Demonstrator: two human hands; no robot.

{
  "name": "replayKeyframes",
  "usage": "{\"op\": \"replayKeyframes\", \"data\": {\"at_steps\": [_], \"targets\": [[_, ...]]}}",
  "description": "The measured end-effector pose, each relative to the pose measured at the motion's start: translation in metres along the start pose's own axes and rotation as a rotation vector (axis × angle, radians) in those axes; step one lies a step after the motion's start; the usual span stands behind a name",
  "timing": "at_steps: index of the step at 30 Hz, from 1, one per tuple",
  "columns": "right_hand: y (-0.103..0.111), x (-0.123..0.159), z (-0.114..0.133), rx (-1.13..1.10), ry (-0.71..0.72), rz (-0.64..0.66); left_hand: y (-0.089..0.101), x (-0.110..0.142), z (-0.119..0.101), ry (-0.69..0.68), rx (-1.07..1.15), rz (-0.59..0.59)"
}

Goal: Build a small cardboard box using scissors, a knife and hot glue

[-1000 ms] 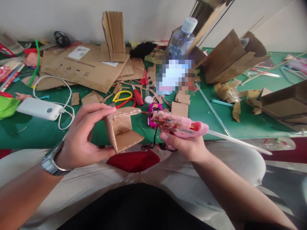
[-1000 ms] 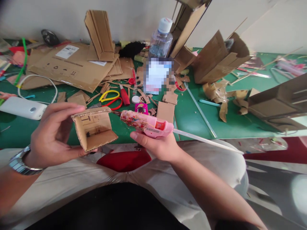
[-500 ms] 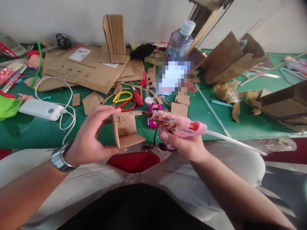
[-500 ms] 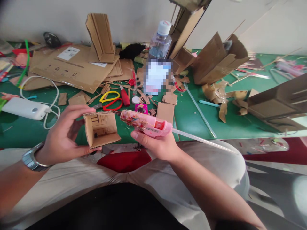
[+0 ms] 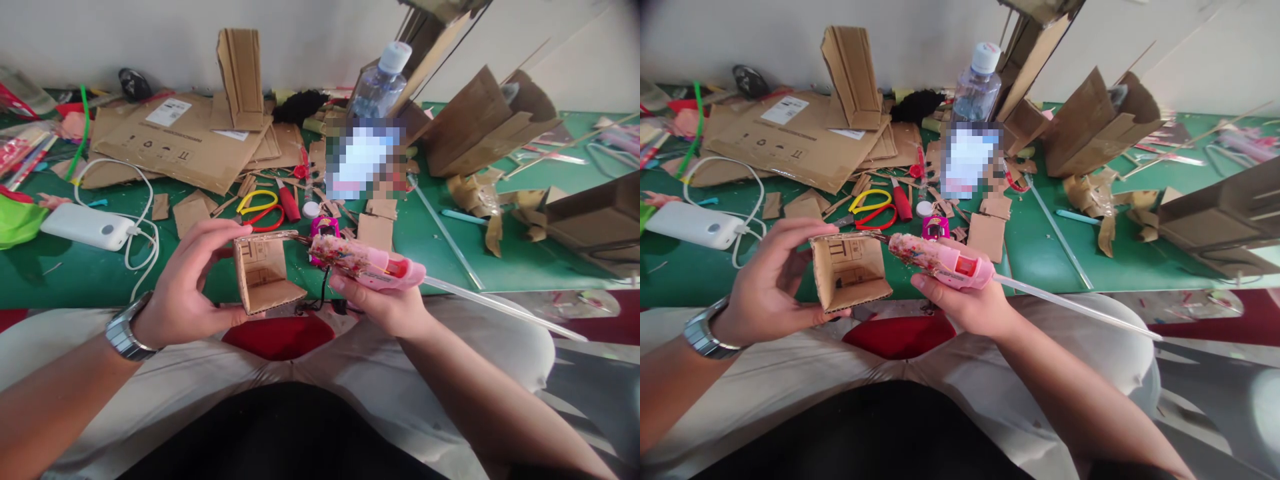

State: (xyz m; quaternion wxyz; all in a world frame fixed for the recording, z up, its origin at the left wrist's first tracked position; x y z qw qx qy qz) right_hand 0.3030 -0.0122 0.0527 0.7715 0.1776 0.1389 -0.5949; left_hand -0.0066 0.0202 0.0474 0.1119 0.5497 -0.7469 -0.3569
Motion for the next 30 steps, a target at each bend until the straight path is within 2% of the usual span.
{"op": "replayKeyframes", "data": {"at_steps": [5,12,22,26,30], "targets": [[0.0008,-0.0004,-0.0001,-0.025,0.025,-0.015,-0.0001,-0.0006,0.0038,-0.016,0.001,-0.008],[0.0004,-0.0009,0.0004,-0.047,-0.016,-0.067,-0.0023,-0.0035,0.0066,-0.03,0.033,-0.032],[-0.0017,0.0004,-0.0031,-0.107,0.035,-0.013,-0.0022,-0.0021,0.0019,-0.048,0.036,-0.023],[-0.0004,0.0009,-0.0028,-0.101,0.008,-0.039,-0.0019,-0.0026,0.0032,-0.061,0.072,-0.016],[-0.0002,0.0006,-0.0006,-0.087,-0.08,-0.071,-0.0016,-0.0025,0.0036,-0.064,0.097,-0.017]]}}
Point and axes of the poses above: each hand's wrist, its own x-axis away from the middle knuckle, its own y-axis out of the back of the hand, z = x × y, the point moved 1 cm from there along -x, towards the middle knuckle, and after that the axes turned 15 degrees about y, right-handed, at the moved point
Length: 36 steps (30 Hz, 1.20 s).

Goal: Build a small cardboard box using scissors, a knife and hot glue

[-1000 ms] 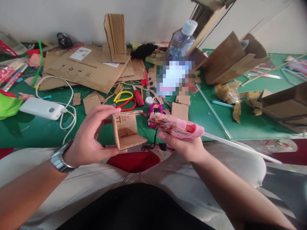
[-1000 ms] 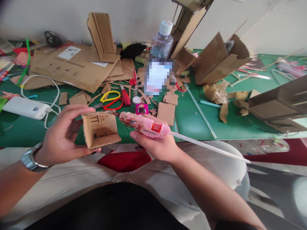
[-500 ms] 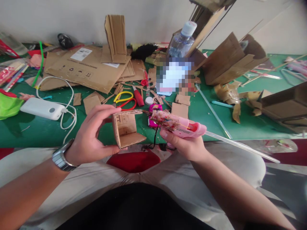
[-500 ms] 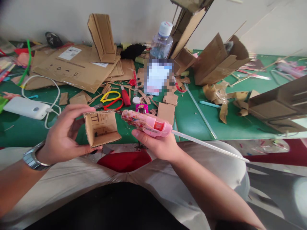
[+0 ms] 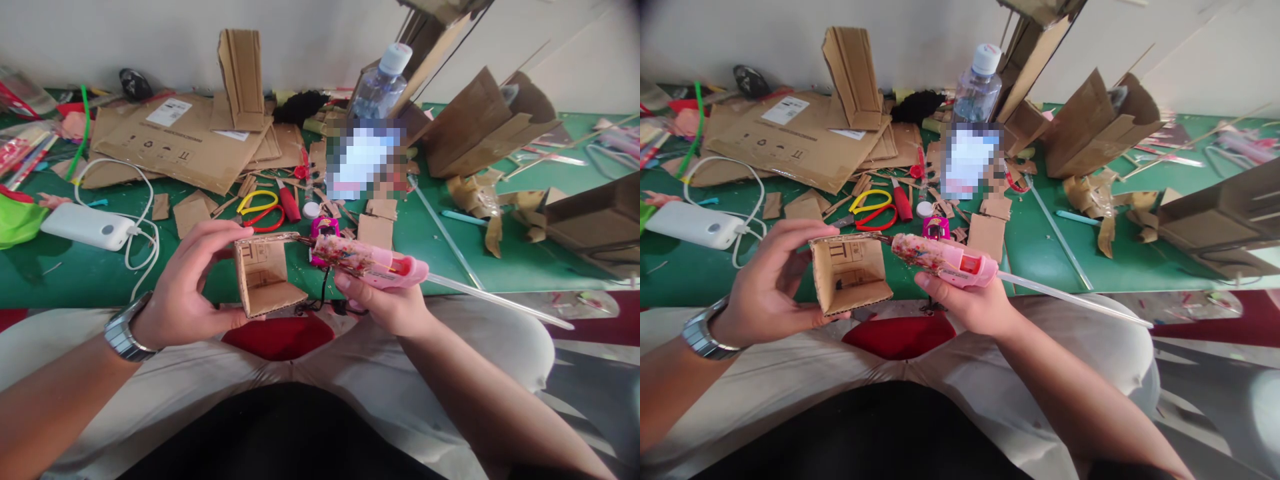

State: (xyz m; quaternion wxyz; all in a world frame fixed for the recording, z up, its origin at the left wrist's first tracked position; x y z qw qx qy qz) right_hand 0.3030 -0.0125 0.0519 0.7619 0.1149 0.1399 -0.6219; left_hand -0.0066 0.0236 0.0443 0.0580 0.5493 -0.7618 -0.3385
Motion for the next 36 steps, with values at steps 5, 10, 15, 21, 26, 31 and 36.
{"op": "replayKeyframes", "data": {"at_steps": [5,10,15,21,26,31,36], "targets": [[-0.0011,-0.0008,0.0026,-0.017,0.003,0.012,-0.0002,0.001,-0.0007,0.048,0.056,0.037],[0.0006,0.0012,0.0012,0.0,0.023,0.012,0.0007,0.0016,-0.0014,0.033,0.054,0.048],[0.0013,0.0028,0.0017,0.022,0.015,0.02,0.001,0.0014,-0.0015,0.025,0.046,0.048],[0.0008,0.0021,0.0025,0.016,-0.001,0.025,0.001,0.0009,-0.0025,-0.014,-0.005,0.038],[0.0002,0.0009,0.0029,-0.028,-0.007,0.024,0.0022,0.0013,-0.0027,-0.021,0.009,0.06],[0.0013,0.0017,0.0025,0.002,-0.058,0.005,0.0028,0.0009,-0.0013,-0.027,0.031,0.055],[0.0009,0.002,0.0021,0.012,-0.075,0.003,0.0028,0.0013,-0.0023,-0.025,0.055,0.067]]}}
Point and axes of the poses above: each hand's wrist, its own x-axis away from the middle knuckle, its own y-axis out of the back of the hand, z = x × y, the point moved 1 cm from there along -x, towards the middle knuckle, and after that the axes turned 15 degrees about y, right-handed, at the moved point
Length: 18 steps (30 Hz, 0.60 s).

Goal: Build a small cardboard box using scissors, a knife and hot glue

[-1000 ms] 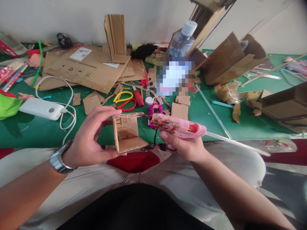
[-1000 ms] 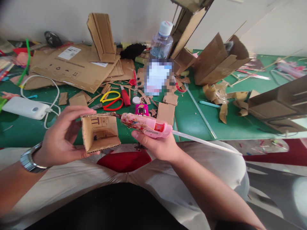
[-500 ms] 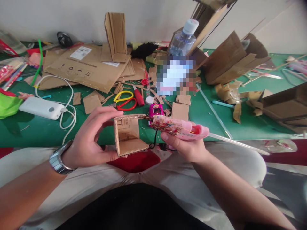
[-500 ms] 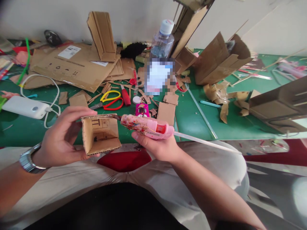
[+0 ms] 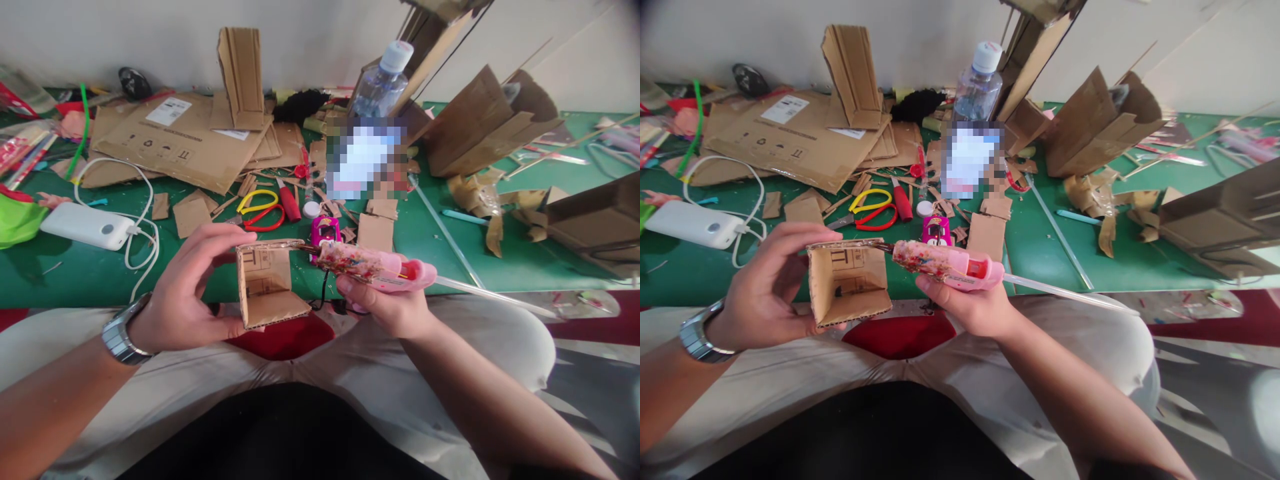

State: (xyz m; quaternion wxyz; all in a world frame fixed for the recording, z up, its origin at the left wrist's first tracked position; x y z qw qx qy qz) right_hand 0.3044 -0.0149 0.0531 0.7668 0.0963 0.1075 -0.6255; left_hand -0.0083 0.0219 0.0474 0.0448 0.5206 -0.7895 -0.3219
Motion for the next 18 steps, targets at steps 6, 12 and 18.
{"op": "replayKeyframes", "data": {"at_steps": [6,12,18], "targets": [[-0.0003,0.0007,-0.0017,-0.01,-0.038,-0.028,0.0003,0.0017,0.0009,0.017,0.016,0.017],[0.003,0.0024,-0.007,-0.061,-0.112,-0.02,0.0002,0.0018,0.0022,0.038,0.035,0.022],[0.007,0.0032,-0.0094,-0.126,-0.177,0.01,0.0026,0.0013,0.0007,0.044,0.069,0.062]]}}
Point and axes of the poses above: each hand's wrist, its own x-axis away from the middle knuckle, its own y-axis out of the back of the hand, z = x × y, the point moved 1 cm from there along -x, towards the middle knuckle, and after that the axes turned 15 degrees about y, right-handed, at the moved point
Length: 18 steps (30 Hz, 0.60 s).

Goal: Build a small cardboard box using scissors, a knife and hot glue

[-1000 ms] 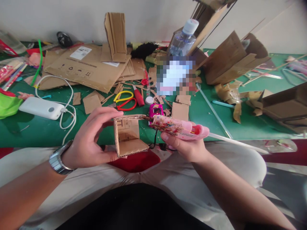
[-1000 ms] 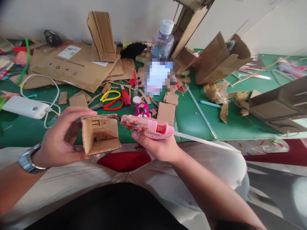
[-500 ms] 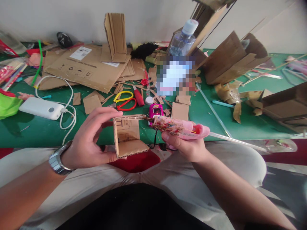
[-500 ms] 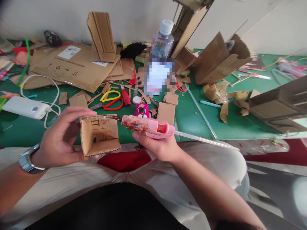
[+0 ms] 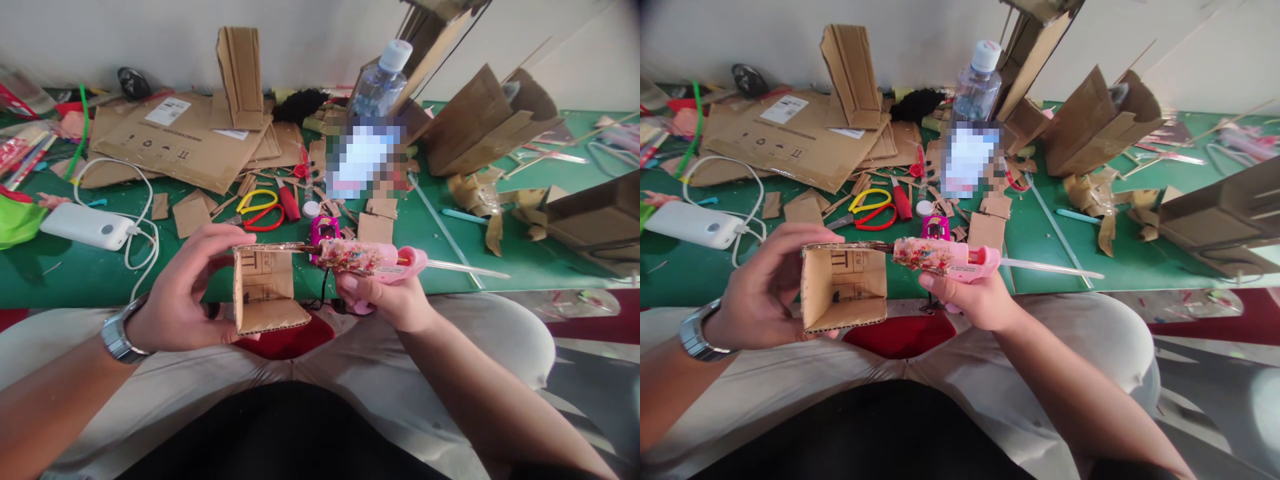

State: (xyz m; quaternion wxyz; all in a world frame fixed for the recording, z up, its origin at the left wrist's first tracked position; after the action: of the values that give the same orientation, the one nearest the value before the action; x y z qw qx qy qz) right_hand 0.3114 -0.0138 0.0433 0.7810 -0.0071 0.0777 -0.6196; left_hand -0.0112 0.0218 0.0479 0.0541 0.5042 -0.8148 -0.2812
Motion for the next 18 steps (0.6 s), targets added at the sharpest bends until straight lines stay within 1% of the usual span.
{"op": "replayKeyframes", "data": {"at_steps": [3,6,12,16,18], "targets": [[0.001,-0.002,0.0,0.007,0.001,0.001,0.002,0.0,0.001,-0.002,0.028,0.019],[0.001,-0.003,0.0,0.0,0.002,0.017,0.003,-0.002,0.001,-0.039,0.062,0.032],[0.001,-0.004,0.005,0.02,0.029,0.018,0.004,-0.005,-0.003,-0.061,0.076,0.075],[0.0,-0.003,0.009,0.091,0.08,-0.013,0.004,-0.004,-0.002,-0.031,0.089,0.063],[-0.001,-0.003,0.011,0.111,0.108,-0.032,0.004,-0.004,-0.001,-0.036,0.085,0.058]]}}
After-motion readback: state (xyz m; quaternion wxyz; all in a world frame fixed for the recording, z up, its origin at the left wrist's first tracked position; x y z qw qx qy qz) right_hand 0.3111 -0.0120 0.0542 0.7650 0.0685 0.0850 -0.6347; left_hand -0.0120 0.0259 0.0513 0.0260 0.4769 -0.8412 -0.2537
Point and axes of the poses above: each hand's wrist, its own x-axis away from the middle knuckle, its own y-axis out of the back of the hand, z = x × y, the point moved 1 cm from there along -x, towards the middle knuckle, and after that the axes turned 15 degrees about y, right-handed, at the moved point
